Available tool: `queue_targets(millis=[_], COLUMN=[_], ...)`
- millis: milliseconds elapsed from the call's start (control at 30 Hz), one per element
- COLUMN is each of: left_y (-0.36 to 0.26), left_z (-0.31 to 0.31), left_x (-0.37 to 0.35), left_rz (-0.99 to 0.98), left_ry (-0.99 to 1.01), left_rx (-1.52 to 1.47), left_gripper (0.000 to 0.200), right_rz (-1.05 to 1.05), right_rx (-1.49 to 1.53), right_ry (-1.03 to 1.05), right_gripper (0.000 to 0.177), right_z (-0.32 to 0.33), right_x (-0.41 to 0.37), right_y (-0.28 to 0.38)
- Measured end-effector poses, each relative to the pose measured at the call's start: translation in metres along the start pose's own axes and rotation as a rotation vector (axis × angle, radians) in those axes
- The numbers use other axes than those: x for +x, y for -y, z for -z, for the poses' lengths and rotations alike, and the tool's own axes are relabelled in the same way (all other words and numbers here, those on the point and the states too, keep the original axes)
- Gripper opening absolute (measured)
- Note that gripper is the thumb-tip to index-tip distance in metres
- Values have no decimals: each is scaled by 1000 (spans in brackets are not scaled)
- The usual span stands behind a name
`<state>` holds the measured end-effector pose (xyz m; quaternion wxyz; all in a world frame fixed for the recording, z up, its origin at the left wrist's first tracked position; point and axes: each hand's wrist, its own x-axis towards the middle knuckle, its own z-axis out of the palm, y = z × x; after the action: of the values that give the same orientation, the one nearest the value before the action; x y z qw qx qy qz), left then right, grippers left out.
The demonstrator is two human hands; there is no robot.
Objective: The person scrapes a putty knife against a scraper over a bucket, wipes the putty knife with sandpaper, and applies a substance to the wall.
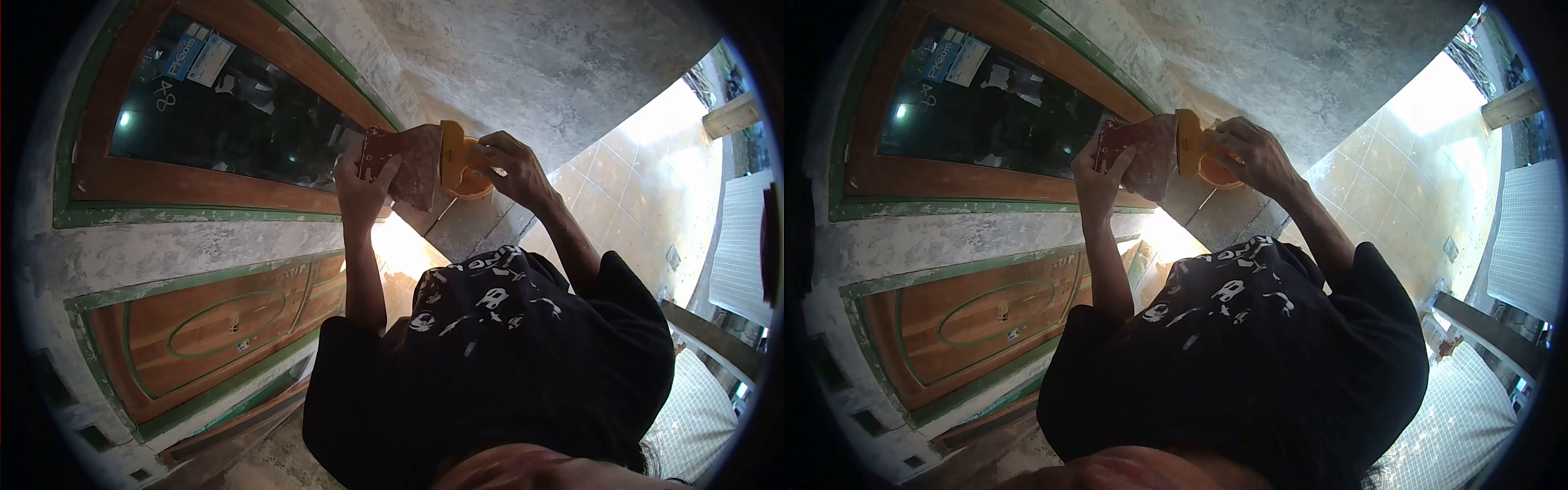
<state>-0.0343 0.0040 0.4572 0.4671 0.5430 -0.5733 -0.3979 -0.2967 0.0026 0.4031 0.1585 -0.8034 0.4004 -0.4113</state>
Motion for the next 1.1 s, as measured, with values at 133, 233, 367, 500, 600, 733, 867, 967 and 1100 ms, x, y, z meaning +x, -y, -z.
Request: queue_targets(millis=[133, 233, 367, 500, 600, 733, 867, 967, 1100], left_y=[-1, -5, -8, -9, -10, -23, -21, -26, -41], left_z=[-1, 5, 11, 12, 8, 2, 9, 14, 8], left_x=[7, 11, 12, 2, -5, -8, 2, 9, 10], left_rz=[-85, -109, -177, -249, -292, -333, -454, -560, -589], left_ry=[-61, -110, -180, -124, -88, -88, -168, -100, -33], left_rx=[29, -3, -66, -54, -38, 36, 241, 446, 463], left_gripper=[22, 21, 24, 26, 24, 23, 27, 25, 20], right_rz=[82, 114, -15, -481, -677, -650, -638, -597, -534], right_rx=[36, 76, 210, 779, 1176, 1141, 981, 942, 925], right_ry=[6, -8, -67, 52, 14, 56, 138, 238, 276], right_gripper=[36, 38, 29, 28, 44, 45, 46, 45, 44], right_z=[2, 4, 6, 3, 2, 2, 7, 10, 13], right_x=[-1, -4, -6, -17, -15, -13, -13, -11, -9], right_y=[7, 7, 5, -12, -3, 1, 1, 4, 8])
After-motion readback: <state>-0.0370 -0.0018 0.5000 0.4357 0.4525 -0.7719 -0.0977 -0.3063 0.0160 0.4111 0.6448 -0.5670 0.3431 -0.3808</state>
